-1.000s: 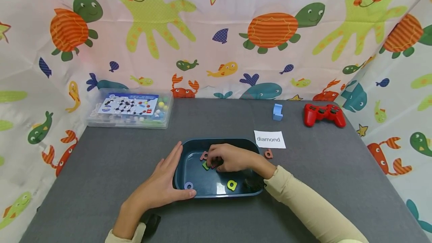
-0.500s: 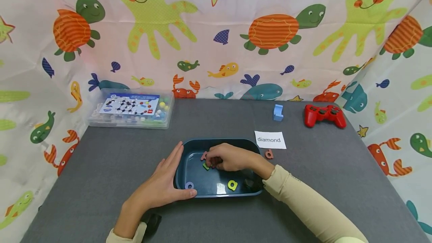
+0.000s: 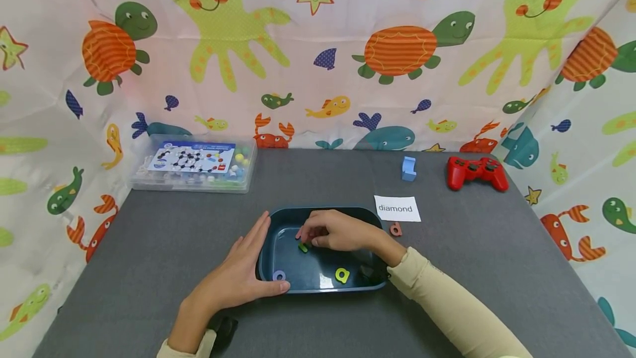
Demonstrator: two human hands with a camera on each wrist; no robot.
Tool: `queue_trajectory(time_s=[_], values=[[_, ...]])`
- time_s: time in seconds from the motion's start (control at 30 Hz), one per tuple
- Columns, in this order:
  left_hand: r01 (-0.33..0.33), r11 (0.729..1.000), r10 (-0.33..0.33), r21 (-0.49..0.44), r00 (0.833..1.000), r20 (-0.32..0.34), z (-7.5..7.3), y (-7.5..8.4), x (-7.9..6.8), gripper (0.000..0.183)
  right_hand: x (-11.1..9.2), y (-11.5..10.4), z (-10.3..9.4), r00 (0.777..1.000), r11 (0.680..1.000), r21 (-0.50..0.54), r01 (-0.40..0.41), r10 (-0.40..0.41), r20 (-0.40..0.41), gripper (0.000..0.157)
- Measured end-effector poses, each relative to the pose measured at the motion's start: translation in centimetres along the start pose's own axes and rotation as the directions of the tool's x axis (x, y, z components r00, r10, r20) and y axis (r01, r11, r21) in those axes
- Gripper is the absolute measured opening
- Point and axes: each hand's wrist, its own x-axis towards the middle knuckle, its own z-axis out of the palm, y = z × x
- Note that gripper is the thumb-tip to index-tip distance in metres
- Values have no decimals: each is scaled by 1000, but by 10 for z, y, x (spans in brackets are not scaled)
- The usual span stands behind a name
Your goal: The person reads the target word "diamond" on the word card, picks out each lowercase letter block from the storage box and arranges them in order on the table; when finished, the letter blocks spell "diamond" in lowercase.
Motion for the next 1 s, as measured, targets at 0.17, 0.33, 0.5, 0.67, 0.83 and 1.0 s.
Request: queue_trajectory(time_s=[0.17, 0.33, 0.5, 0.67, 0.83, 1.0], values=[[18, 1000, -18, 6, 1000, -2, 0, 1, -1, 132, -3, -3, -2, 999, 999, 44, -14, 16, -50, 22], [27, 1000, -27, 12, 1000, -5, 0, 2, -1, 132, -10, -7, -8, 994, 996, 88, -9, 19, -106, 18], [39, 999, -39, 19, 999, 1, 0, 2, 0, 132, -19, -12, -17, 987, 996, 85, -9, 23, -160, 17], [51, 998, -52, 30, 999, 3, 0, 2, 1, 132, -28, -14, -22, 976, 991, 127, -45, 71, -206, 19], [62, 997, -62, 36, 998, 4, 1, 3, 1, 133, -40, -15, -27, 966, 983, 169, -73, 112, -232, 27], [64, 997, -65, 47, 998, 2, 2, 2, 0, 132, -53, -14, -31, 967, 987, 143, -73, 106, -233, 32]])
